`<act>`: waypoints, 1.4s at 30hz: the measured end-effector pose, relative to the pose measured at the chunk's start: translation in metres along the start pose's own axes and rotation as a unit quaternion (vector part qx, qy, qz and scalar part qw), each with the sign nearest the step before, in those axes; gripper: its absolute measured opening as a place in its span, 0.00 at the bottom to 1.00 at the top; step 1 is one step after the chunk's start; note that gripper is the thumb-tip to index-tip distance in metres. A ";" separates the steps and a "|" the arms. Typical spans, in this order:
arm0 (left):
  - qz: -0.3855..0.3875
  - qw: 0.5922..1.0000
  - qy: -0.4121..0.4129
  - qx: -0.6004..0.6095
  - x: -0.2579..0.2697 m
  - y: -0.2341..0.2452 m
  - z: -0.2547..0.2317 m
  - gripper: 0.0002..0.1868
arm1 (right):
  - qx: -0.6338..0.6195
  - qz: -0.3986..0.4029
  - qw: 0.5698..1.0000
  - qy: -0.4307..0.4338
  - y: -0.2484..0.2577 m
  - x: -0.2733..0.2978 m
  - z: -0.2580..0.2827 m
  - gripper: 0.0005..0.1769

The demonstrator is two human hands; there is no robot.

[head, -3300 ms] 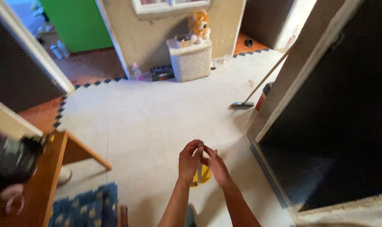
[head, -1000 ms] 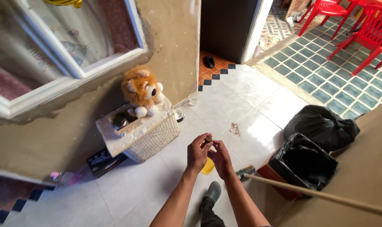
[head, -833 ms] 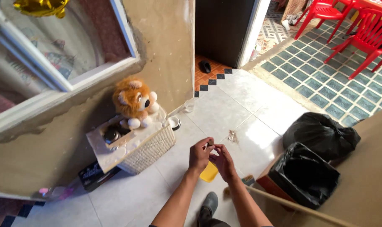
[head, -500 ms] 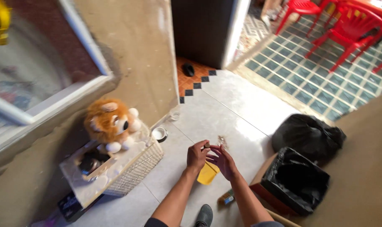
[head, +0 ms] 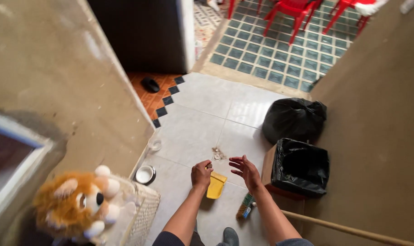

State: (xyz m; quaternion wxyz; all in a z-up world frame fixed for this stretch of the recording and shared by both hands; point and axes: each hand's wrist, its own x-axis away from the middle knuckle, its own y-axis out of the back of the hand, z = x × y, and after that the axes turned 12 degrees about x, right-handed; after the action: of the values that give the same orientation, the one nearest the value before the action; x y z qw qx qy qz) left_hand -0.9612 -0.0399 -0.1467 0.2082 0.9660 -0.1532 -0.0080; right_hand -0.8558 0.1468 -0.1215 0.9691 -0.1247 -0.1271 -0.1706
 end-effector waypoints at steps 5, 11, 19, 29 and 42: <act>0.035 0.999 -0.002 -0.008 -0.033 -0.002 0.009 0.14 | -0.004 -0.055 0.998 0.017 -0.005 -0.016 0.003 0.35; 0.053 0.998 -0.023 -0.013 -0.065 -0.008 0.028 0.16 | 0.000 -0.100 0.995 0.010 -0.015 -0.017 0.007 0.36; 0.073 0.997 -0.032 0.018 -0.087 -0.018 0.040 0.17 | 0.030 -0.133 0.990 -0.022 -0.018 -0.023 0.020 0.37; 0.082 0.995 -0.036 -0.047 -0.131 -0.004 0.030 0.13 | 0.029 -0.120 0.992 0.001 -0.003 -0.031 0.024 0.37; 0.118 0.975 -0.097 -0.161 -0.175 0.007 0.073 0.15 | 0.044 -0.129 0.990 -0.025 -0.011 -0.029 0.023 0.38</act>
State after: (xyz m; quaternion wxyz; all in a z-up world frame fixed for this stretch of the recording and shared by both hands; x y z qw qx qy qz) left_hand -1.1354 -0.0229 -0.2187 0.3445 0.8897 -0.2819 -0.1014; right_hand -0.8904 0.1522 -0.1064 0.9401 -0.0687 -0.1734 -0.2854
